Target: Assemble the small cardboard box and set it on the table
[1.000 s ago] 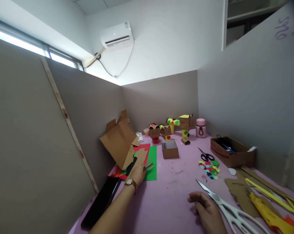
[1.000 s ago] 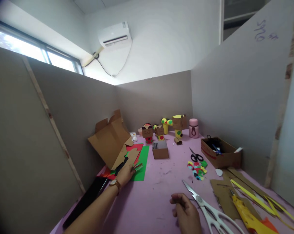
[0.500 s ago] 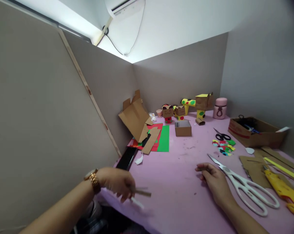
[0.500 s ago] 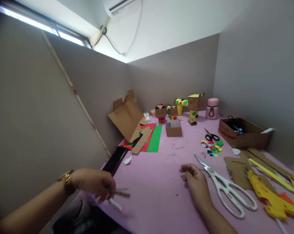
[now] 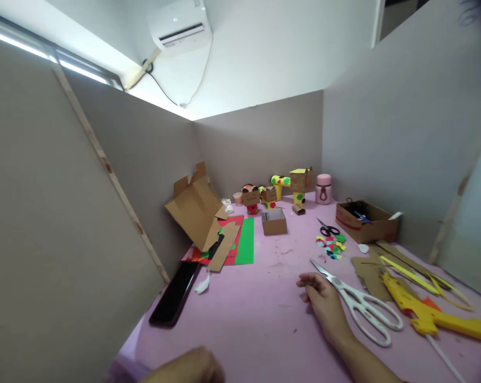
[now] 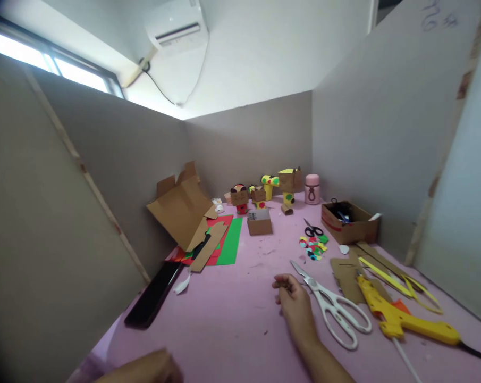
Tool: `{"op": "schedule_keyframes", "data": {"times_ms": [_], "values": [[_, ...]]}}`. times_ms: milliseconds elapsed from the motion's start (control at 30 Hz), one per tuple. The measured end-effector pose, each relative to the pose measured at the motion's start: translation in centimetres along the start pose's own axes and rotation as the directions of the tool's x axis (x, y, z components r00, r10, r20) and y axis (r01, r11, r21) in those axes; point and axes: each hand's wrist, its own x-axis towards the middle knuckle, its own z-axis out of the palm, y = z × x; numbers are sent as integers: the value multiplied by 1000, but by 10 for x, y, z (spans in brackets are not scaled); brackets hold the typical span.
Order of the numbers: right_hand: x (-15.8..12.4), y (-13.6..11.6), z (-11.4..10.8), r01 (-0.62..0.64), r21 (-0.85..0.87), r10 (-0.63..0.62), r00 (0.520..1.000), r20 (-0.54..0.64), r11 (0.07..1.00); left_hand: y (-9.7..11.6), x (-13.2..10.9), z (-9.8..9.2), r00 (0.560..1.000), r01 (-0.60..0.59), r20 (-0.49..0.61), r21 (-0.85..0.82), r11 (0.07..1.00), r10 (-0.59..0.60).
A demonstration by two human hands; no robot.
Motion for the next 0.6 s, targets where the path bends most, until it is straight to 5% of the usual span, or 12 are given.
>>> {"op": "schedule_keyframes", "data": {"times_ms": [167, 333, 600], "values": [[4, -4, 0, 26, -18, -27, 999, -40, 999, 31, 90, -10, 941, -199, -314, -198, 960, 130], [5, -8, 2, 65, -36, -64, 998, 14, 997, 34, 171, 2, 937, -221, -333, -334, 916, 105], [14, 3, 13, 28, -2, -28, 996, 88, 1000, 17, 224, 7, 869, -212, -470, -75, 974, 153]]}}
